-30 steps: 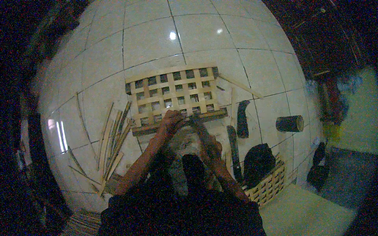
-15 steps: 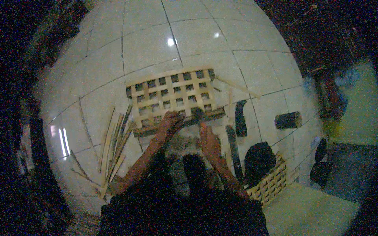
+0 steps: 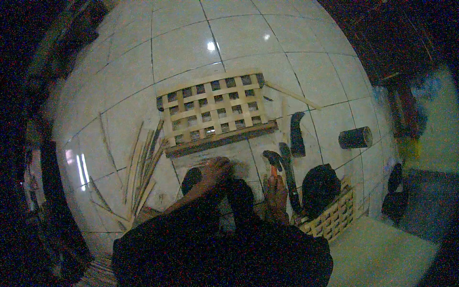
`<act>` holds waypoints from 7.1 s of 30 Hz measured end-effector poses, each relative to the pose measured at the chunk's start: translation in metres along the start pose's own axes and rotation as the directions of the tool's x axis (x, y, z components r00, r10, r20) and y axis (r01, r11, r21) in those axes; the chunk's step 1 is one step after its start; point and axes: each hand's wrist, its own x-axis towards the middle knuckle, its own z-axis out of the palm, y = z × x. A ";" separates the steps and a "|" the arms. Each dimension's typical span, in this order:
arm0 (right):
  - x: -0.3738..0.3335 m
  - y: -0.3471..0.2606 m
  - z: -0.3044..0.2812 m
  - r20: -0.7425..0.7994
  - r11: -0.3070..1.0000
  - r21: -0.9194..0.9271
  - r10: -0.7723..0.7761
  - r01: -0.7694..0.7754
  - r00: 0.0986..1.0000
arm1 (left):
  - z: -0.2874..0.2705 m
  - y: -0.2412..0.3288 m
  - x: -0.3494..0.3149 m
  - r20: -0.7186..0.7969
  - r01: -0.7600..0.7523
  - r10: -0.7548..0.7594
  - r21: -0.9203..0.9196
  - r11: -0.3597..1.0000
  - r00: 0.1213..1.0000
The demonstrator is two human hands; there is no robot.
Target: The person sits on the floor and assembles a wooden lattice by inserting thin wooden strips into a grid frame. They use a hammer to tap the strips into place and adjust the lattice orientation as needed.
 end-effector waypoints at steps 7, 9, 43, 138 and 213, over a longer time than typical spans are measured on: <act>-0.005 0.026 0.008 -0.014 0.984 -0.115 -0.140 0.137 0.990 | 0.038 -0.005 0.004 -0.029 -0.158 0.175 0.306 0.939 0.984; -0.003 0.014 0.007 0.055 0.992 0.050 0.111 -0.114 0.992 | 0.036 -0.002 0.006 0.083 -0.115 0.095 0.292 0.949 0.992; -0.007 0.011 0.025 0.212 0.996 -0.049 -0.065 0.077 0.975 | -0.075 -0.043 0.019 -0.486 0.263 -0.356 -0.252 0.931 0.798; 0.004 0.009 0.003 0.266 0.911 -0.244 -0.268 0.334 0.926 | -0.072 -0.072 0.019 -0.278 0.257 -0.286 -0.137 0.957 0.917; -0.008 -0.005 -0.026 0.350 0.906 -0.357 0.356 -0.228 0.866 | -0.034 -0.031 0.098 -0.093 0.103 -0.079 0.297 0.949 0.993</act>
